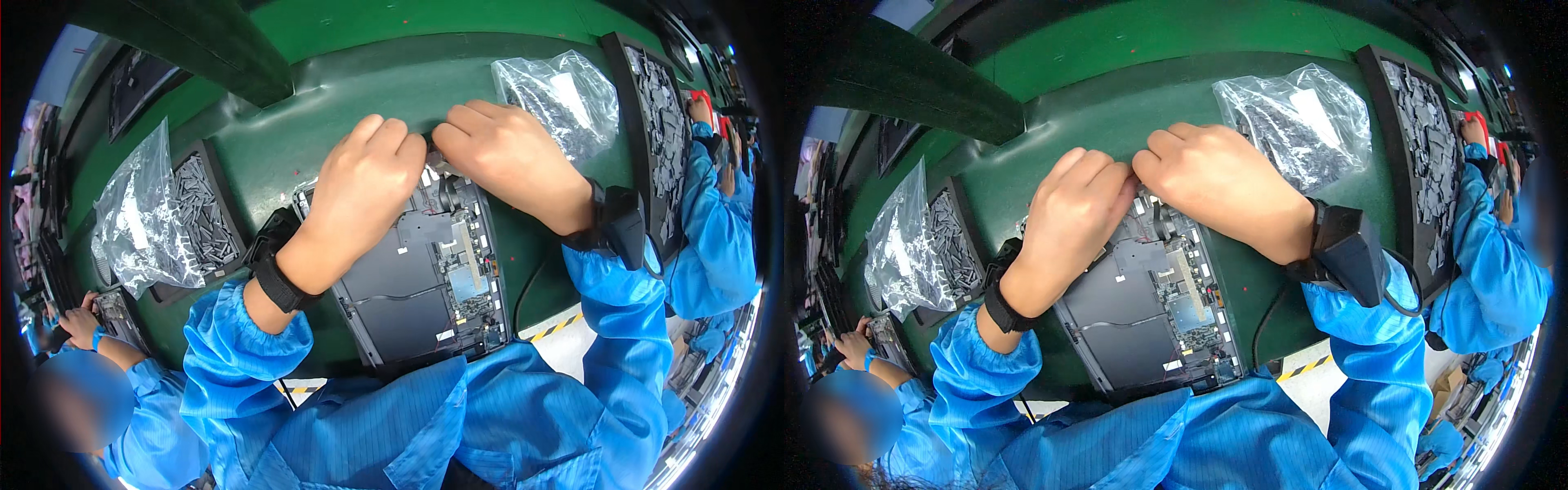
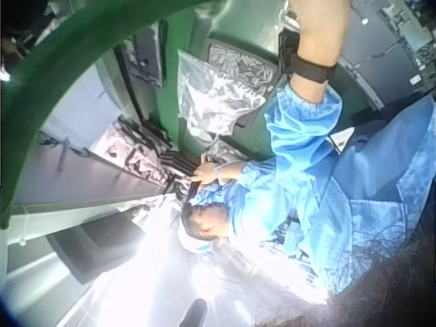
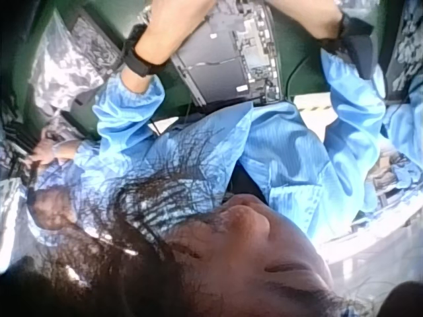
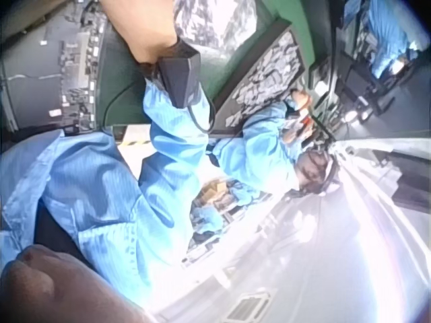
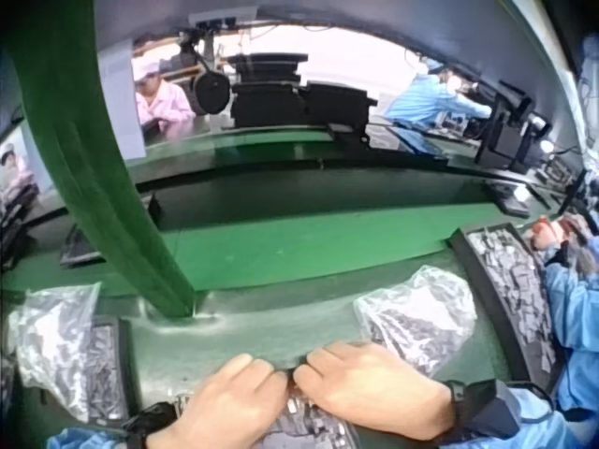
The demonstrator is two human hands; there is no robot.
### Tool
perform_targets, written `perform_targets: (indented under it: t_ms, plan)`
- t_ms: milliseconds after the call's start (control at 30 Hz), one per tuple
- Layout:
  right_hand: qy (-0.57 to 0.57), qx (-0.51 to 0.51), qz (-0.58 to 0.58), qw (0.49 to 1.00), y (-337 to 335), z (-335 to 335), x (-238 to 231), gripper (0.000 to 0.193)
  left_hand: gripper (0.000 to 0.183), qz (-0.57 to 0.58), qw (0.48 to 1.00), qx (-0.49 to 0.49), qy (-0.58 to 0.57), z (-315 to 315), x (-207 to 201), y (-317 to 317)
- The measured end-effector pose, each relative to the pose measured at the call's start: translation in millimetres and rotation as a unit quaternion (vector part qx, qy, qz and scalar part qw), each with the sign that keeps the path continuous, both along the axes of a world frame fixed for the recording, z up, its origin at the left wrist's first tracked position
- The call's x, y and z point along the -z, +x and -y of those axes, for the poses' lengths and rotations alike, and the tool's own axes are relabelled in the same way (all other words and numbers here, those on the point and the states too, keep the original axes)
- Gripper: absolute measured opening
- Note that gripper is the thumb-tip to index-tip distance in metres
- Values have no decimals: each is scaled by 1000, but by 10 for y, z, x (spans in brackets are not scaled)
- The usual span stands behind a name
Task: The worker is assembling the internal components of a tablet, specifically connecting and securing cables with adhesive tape on a factory line.
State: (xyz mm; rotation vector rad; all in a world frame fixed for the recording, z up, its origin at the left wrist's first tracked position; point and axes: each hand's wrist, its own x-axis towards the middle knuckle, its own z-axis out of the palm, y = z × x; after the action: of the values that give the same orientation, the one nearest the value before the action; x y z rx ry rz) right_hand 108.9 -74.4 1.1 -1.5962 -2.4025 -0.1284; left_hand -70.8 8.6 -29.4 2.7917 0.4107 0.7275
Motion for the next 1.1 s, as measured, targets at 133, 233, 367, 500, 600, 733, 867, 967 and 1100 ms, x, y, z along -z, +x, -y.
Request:
perform_targets:
  t_ms: [133, 233, 367, 500, 600, 733, 867, 967, 1100]
  plan:
    - [14, 13, -36, 999, -10, 0, 20, 13, 13, 51, 996, -36, -68, 70, -152, -90]
    - [85, 37, -116, 989, -149, 261, -45, 25, 17, 61, 988, -76, -119, 241, -271, -294]
    - [-57, 98, -161, 981, -412, 636, -82, 34, 19, -6, 985, -93, -148, 391, -299, -521]
    - [-72, 132, -230, 961, -443, 660, 19, 33, 21, -24, 980, -88, -175, 476, -311, -536]
    - [-48, 135, -258, 955, -424, 687, 87, 30, 21, -9, 979, -56, -197, 468, -278, -509]
    - [68, 124, -266, 954, -310, 714, 142, 36, 20, 16, 903, -71, -424, 371, -309, -357]
    - [174, 36, -96, 979, -210, 653, 143, 36, 22, -29, 857, -37, -514, 90, -391, -128]
    - [212, 21, -36, 976, -188, 630, 188, 29, 21, -28, 803, -24, -595, 32, -344, -62]
    - [236, 15, -27, 971, -149, 613, 194, 27, 22, -6, 858, -52, -511, 33, -266, -27]
